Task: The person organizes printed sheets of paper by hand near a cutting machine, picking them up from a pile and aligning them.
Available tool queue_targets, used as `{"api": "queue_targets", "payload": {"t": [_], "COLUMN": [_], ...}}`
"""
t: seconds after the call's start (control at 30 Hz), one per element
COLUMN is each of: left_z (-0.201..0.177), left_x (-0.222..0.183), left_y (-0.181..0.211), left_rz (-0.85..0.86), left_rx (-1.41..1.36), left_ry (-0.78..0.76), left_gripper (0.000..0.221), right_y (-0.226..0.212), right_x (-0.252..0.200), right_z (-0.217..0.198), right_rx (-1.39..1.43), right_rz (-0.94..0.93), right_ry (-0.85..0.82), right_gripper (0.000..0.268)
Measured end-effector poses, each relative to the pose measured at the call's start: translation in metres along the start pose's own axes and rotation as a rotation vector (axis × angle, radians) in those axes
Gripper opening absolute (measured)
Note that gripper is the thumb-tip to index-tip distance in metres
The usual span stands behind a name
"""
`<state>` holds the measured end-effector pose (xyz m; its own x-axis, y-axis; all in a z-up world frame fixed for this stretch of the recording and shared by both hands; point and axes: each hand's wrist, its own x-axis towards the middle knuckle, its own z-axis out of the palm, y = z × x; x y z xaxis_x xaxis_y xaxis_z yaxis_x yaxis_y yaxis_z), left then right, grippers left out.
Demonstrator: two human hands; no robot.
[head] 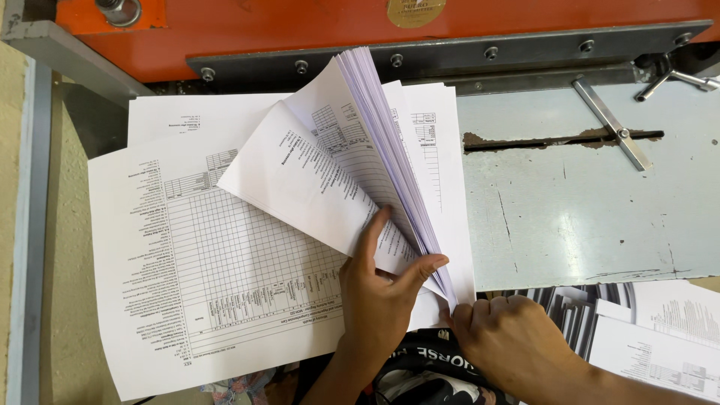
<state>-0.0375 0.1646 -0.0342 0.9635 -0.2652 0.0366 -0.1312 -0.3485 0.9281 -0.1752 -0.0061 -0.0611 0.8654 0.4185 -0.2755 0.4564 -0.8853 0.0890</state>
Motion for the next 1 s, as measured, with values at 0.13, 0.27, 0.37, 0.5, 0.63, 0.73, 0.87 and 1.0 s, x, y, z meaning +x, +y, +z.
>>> {"api": "queue_targets", "payload": {"t": [0.13,0.27,0.37,0.5,0.63,0.73,0.87,1.0], "left_z": [-0.0018,-0.0022,-0.0035,-0.0034,-0.0024,-0.0044,-0.0062,-0.0068], "left_x": [0.0022,0.0015,0.0013,0.0015,-0.0003,-0.0009,-0.0040,-0.0031], "left_y": [0.0045,0.0049,0.0069,0.0064,0.0054,0.0060,0.0026,0.0036], "left_rz": [-0.047,-0.055,-0.075,-0.066,-0.053,0.002,0.000,0.033], "left_rx": [-0.031,-0.038,-0.052,-0.055,-0.055,-0.085,-0.041,0.000], "left_ry": [-0.011,-0.018,-0.035,-0.026,-0.028,-0.028,-0.038,-0.020], "left_gripper": [0.081,0.081,0.082,0.080,0.082,0.089,0.097,0.094], "right_y": [-0.0005,-0.0010,-0.0006,0.0010,0.0014,0.0018,0.0043,0.0033], "right_x": [0.0006,0.0021,-0.0002,-0.0015,-0.0029,-0.0017,0.0000,0.0003], "right_z": [0.0010,-0.0034,0.0003,-0.0002,0.0034,0.0034,0.0018,0.0036], "right_rx": [-0.018,-0.017,-0.022,-0.032,-0.039,-0.027,-0.005,-0.009], "right_rz": [0.015,0.041,0.017,0.011,0.007,0.025,0.061,0.095], "right_ry": [0.054,0.081,0.065,0.087,0.049,0.069,0.111,0.122], "right_gripper": [0.043,0.043,0.022,0.016,0.022,0.008,0.041,0.047]}}
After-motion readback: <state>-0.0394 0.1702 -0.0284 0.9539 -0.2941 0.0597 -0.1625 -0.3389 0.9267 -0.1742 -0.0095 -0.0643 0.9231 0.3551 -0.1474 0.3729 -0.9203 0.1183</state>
